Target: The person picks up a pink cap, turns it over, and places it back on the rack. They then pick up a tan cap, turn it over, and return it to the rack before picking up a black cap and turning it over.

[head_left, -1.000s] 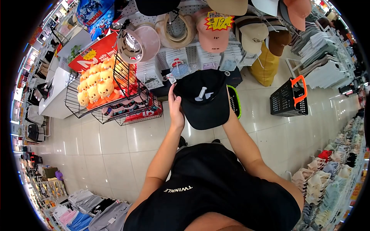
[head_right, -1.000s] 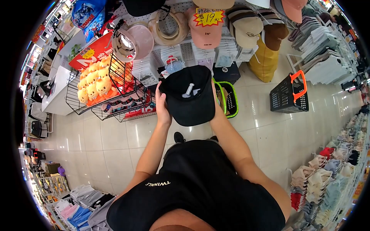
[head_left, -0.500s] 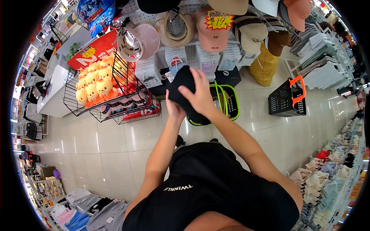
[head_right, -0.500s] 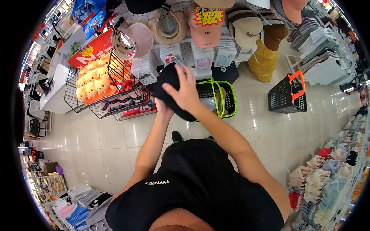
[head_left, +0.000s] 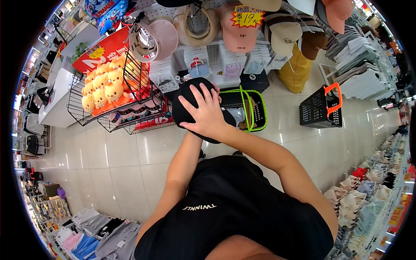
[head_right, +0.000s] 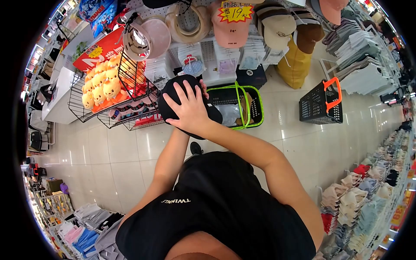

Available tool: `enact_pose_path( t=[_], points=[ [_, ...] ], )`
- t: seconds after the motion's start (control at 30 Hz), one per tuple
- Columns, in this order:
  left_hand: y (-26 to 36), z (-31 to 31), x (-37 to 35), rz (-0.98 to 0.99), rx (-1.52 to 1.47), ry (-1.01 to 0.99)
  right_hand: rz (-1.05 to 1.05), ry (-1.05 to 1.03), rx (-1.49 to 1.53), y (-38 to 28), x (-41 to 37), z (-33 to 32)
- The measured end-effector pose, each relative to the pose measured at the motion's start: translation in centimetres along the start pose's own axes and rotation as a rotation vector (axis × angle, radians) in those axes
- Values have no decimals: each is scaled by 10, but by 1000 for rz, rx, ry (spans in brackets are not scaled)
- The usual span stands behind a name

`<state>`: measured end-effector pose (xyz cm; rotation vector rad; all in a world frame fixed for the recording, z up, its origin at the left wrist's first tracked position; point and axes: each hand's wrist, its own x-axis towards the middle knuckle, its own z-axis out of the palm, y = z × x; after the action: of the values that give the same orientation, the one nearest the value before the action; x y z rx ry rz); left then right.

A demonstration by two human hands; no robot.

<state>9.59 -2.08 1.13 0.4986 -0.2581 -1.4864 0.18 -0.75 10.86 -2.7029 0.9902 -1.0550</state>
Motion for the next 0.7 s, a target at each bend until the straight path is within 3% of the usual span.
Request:
enact_pose_path(
  t=[0.17, 0.3, 0.4, 0.47, 0.5, 0.53, 0.6, 0.63, 0.7],
  points=[
    [-1, 0, 21, 47, 20, -33, 111, -3, 36, 10, 4, -8],
    [2, 4, 26, 26, 7, -49, 285, 131, 205, 36, 19, -20],
    [21, 11, 18, -252, -110, -87, 403, 245, 436, 78, 27, -20],
    [30, 16, 17, -243, -93, -187, 637, 255, 730, 94, 36, -36],
    [34, 23, 13, -221, -97, -174, 752, 320, 1001, 115, 34, -20],
    [42, 41, 6, -198, -101, -162, 729, 321, 1232, 111, 39, -40],
    [51, 62, -1, -174, -89, -182, 1057, 164, 1925, 138, 30, -36],
    [55, 69, -4, -153, -80, -200, 962, 229, 2093, 128, 28, -45],
    [59, 80, -9, -126, -35, -218, 673, 92, 2444, 128, 18, -52]
  ],
)
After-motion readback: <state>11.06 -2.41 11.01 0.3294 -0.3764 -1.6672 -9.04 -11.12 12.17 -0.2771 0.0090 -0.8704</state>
